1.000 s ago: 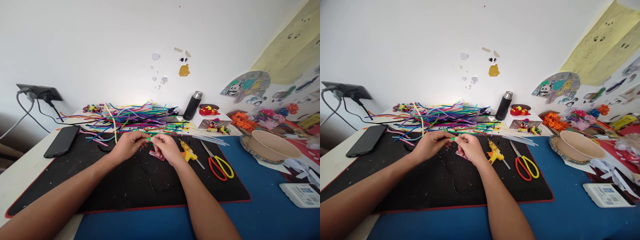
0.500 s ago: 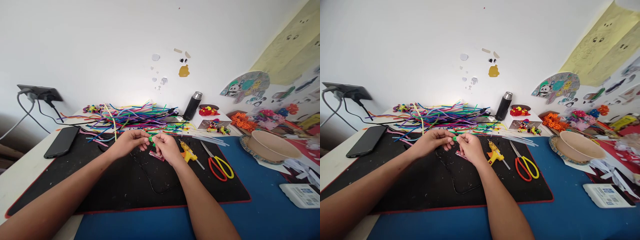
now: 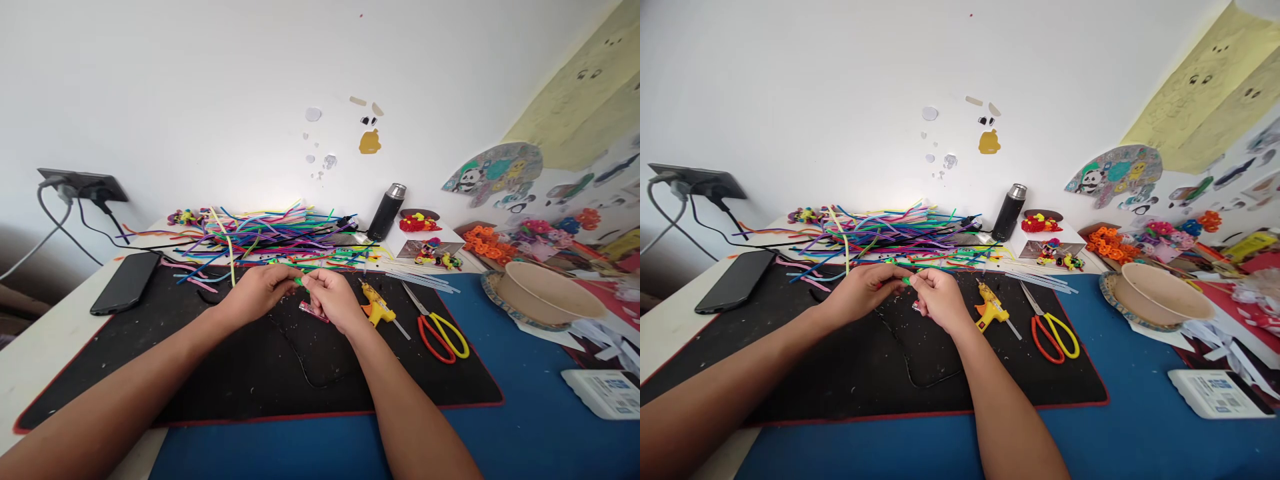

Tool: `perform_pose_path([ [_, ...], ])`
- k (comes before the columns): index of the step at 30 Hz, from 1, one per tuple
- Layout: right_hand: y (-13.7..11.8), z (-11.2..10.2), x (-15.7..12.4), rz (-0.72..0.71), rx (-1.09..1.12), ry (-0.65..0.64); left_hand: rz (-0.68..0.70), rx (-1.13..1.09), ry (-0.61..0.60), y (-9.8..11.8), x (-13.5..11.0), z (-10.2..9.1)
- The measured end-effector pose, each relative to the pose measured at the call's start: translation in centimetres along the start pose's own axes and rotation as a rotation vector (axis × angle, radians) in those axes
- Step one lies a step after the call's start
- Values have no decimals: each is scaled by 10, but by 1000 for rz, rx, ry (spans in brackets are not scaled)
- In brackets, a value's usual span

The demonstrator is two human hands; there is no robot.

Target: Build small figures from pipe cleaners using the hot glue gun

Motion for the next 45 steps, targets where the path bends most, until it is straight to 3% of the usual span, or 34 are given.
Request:
perform_pose_path([
  [6,-2,1,-1,10,3,-41,24,26,25,-3,0,-3],
  [13,-4,0,-2,-40,-172,20,-142,-561,-29,-12,3,8],
  [16,-3,-1,-1,-34,-186,35,-212,-605,1,-12,5,8],
  [19,-3,-2,0,-42,-191,48,-258,-670,-42,-9,6,10],
  [30,-6,-4,-2,-90,-239,87,-413,-1178,-90,-13,2,17],
  [33,-8,-4,-3,-108,-252,92,-405,-1200,-94,-14,2,17],
  [40,-7,-4,-1,-52,-151,39,-282,-1015,-79,-13,5,12],
  [45,-4,-2,-1,-69,-161,17,-335,-1086,-142,-14,4,11],
])
Point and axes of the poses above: each hand's wrist, its own x-axis towards the middle knuckle, its own z-axis out of the palm, y = z × x, the point moved 4 cm from there along x, towards the middle knuckle, and after that the axes turned 13 degrees about -y, right-handed, at the moved point
